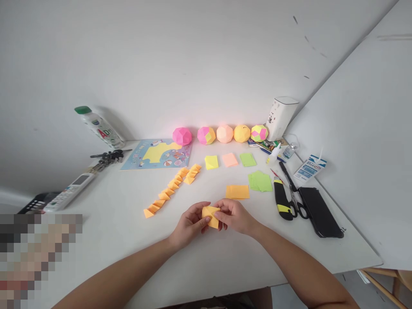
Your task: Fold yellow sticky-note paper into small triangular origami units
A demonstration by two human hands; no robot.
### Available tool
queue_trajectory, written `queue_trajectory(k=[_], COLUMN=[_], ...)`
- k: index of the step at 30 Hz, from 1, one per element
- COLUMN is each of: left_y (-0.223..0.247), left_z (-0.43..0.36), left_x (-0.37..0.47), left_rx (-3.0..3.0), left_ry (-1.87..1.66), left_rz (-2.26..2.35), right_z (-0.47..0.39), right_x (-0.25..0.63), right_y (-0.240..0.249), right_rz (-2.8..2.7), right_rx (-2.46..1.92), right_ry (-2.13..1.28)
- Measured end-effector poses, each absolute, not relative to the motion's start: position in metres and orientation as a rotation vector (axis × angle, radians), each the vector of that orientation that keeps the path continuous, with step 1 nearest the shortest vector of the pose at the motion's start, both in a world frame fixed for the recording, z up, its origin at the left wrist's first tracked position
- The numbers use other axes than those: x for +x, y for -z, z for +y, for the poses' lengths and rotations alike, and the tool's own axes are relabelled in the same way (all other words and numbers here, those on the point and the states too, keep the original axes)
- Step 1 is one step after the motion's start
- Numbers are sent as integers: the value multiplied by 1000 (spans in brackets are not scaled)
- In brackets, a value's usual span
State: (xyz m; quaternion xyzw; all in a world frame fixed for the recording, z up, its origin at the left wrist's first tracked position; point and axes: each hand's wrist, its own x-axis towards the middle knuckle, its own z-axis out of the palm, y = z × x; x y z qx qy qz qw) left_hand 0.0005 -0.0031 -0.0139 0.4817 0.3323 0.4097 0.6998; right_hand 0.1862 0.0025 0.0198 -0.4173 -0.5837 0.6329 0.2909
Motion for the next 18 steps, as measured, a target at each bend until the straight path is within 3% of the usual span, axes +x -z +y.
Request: queue_trajectory(k=[18], left_y=[13], left_z=[-4], left_x=[0], left_rx=[1086], left_ry=[-923], left_rz=[737], right_z=[3], right_x=[187], right_y=[-19], right_rz=[-1573], right_rx=[-1118], right_ry=[-1696])
